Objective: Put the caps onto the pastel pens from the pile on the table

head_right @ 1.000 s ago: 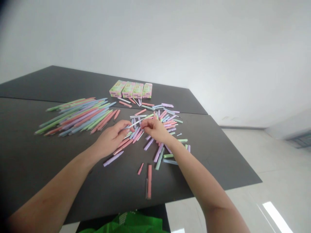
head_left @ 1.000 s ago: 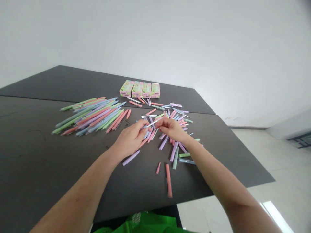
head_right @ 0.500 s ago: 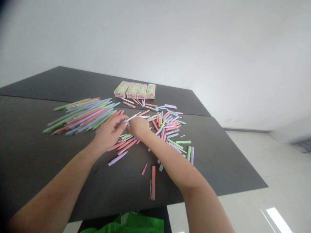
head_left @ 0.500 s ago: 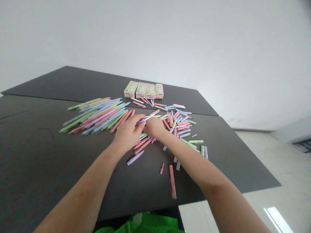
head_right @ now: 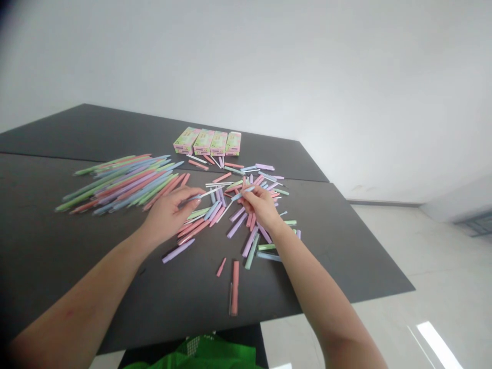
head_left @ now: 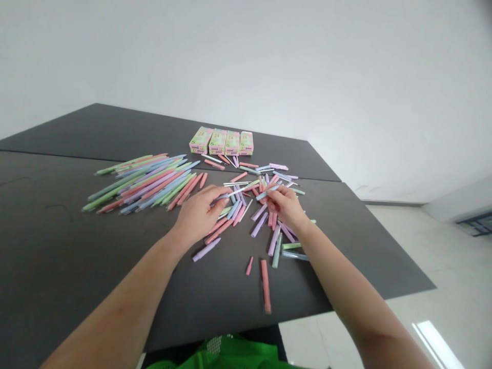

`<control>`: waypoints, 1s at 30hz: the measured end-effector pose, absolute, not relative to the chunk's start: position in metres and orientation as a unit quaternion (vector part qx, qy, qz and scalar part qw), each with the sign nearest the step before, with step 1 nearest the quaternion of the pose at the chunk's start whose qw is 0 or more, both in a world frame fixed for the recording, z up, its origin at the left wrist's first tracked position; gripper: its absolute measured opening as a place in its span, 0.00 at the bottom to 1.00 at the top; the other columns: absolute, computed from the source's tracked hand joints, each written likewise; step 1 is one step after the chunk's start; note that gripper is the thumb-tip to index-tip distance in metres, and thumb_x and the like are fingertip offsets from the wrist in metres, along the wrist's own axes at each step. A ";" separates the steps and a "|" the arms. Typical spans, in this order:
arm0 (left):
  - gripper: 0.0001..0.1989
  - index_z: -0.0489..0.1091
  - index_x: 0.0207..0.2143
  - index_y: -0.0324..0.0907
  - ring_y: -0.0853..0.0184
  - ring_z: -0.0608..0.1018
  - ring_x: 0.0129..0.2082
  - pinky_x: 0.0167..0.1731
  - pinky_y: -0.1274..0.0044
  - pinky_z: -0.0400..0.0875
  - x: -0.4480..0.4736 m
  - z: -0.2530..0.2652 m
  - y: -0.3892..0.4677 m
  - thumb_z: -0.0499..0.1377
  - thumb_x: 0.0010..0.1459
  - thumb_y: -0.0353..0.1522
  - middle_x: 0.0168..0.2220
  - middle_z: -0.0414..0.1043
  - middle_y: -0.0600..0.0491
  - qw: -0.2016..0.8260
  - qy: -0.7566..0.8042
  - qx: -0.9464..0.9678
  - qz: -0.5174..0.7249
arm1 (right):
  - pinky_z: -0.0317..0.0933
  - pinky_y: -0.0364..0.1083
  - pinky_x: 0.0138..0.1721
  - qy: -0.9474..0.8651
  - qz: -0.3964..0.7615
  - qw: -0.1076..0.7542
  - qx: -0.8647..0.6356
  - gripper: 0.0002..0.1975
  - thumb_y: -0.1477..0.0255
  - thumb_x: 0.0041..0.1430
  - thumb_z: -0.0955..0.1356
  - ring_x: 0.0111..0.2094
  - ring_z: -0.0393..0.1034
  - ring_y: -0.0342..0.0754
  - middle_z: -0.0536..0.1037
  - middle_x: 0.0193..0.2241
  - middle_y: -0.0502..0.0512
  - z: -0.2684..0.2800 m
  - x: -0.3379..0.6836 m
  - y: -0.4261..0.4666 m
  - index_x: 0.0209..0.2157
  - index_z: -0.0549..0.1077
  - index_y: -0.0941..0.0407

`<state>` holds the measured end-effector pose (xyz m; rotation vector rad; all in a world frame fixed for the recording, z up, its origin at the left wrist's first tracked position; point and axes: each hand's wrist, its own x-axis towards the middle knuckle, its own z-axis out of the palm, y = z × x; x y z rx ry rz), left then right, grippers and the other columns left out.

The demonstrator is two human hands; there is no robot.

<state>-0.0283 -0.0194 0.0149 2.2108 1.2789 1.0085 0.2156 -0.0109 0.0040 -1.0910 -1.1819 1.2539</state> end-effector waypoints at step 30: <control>0.13 0.72 0.47 0.46 0.66 0.75 0.44 0.43 0.77 0.66 -0.019 0.011 -0.029 0.51 0.64 0.32 0.44 0.74 0.55 0.180 0.405 0.845 0.300 | 0.62 0.42 0.28 -0.630 0.406 0.515 -0.416 0.07 0.68 0.53 0.73 0.26 0.66 0.41 0.76 0.28 0.51 0.015 0.229 -0.038 0.35 0.77 0.56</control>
